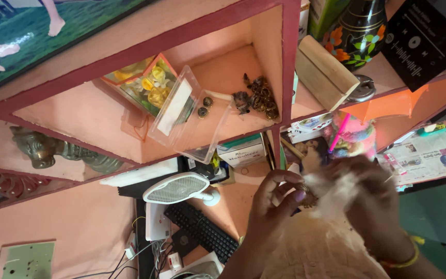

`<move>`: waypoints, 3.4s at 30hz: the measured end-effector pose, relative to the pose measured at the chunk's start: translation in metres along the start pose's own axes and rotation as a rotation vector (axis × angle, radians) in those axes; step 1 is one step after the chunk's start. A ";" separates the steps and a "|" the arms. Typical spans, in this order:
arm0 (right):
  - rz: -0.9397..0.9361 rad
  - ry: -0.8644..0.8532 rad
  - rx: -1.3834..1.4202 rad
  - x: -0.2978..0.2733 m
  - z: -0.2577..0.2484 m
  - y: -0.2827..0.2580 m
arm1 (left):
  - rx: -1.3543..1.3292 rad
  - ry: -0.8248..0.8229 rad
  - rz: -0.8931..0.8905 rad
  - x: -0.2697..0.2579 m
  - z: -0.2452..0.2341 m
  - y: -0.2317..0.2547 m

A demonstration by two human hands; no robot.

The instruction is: The person wipes a clear plastic container with a cloth, then removes small metal jewelry pieces from a cloth pouch and wipes each piece individually with the cloth. The cleaned pieces are placed into the container on a shelf.

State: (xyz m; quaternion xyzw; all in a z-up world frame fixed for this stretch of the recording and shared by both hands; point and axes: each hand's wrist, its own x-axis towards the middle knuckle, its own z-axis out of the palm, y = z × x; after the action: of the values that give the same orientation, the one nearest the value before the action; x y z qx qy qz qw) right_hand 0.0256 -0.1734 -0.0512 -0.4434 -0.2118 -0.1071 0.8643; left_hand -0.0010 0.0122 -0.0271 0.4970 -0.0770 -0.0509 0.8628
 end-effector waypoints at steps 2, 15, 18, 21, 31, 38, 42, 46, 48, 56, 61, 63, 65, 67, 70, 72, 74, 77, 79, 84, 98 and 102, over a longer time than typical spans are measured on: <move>-0.096 -0.160 -0.268 -0.007 0.008 0.005 | -0.058 0.020 0.064 0.002 0.008 -0.004; -0.113 -0.002 -0.505 0.001 0.001 0.014 | -0.071 0.191 0.139 0.004 0.006 0.002; 0.074 0.169 -0.272 -0.005 -0.007 0.023 | 0.192 0.348 0.301 0.015 -0.019 0.023; 0.226 0.241 -0.254 -0.014 -0.023 0.028 | 0.399 0.432 0.373 0.023 -0.048 0.051; 0.453 0.282 -0.363 -0.052 -0.056 0.053 | 1.260 0.839 0.591 0.073 -0.110 0.074; 0.454 0.283 -0.433 -0.054 -0.056 0.057 | 1.665 0.927 0.564 0.100 -0.135 0.069; 0.458 0.298 -0.387 -0.055 -0.058 0.058 | 1.760 1.005 0.502 0.111 -0.147 0.069; 0.444 0.290 -0.348 -0.053 -0.060 0.061 | 1.802 1.050 0.443 0.117 -0.155 0.067; 0.434 0.277 -0.335 -0.053 -0.061 0.064 | 1.805 1.050 0.429 0.119 -0.157 0.066; 0.419 0.246 -0.343 -0.051 -0.063 0.071 | 1.805 1.049 0.402 0.122 -0.160 0.068; 0.422 0.236 -0.360 -0.053 -0.066 0.075 | 1.846 1.049 0.495 0.120 -0.160 0.067; 0.446 0.244 -0.301 -0.053 -0.066 0.077 | 1.834 1.024 0.585 0.117 -0.160 0.069; 0.453 0.243 -0.297 -0.054 -0.066 0.080 | 1.813 1.011 0.572 0.114 -0.158 0.071; 0.448 0.233 -0.347 -0.055 -0.066 0.083 | 1.782 1.010 0.453 0.111 -0.155 0.072; 0.431 0.196 -0.283 -0.057 -0.065 0.086 | 1.776 0.942 0.215 0.110 -0.149 0.075; 0.458 0.206 -0.302 -0.058 -0.065 0.087 | 1.786 0.898 0.174 0.112 -0.147 0.077; 0.467 0.211 -0.325 -0.058 -0.065 0.087 | 1.790 0.869 0.142 0.115 -0.145 0.079; 0.447 0.197 -0.336 -0.058 -0.066 0.084 | 1.810 0.851 0.124 0.121 -0.147 0.081; 0.420 0.173 -0.304 -0.059 -0.066 0.083 | 1.846 0.841 0.135 0.127 -0.151 0.082; 0.480 0.222 -0.293 -0.060 -0.067 0.080 | 1.955 0.823 0.155 0.138 -0.161 0.078; 0.431 0.195 -0.283 -0.061 -0.073 0.079 | 1.943 0.838 0.203 0.137 -0.157 0.081; 0.458 0.225 -0.308 -0.062 -0.074 0.078 | 1.886 0.826 0.259 0.128 -0.142 0.088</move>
State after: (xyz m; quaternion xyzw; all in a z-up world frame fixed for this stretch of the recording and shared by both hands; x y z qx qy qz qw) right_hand 0.0199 -0.1886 -0.1741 -0.5910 0.0098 0.0113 0.8065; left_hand 0.1518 0.1556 -0.0106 0.9371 0.1633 0.2975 0.0817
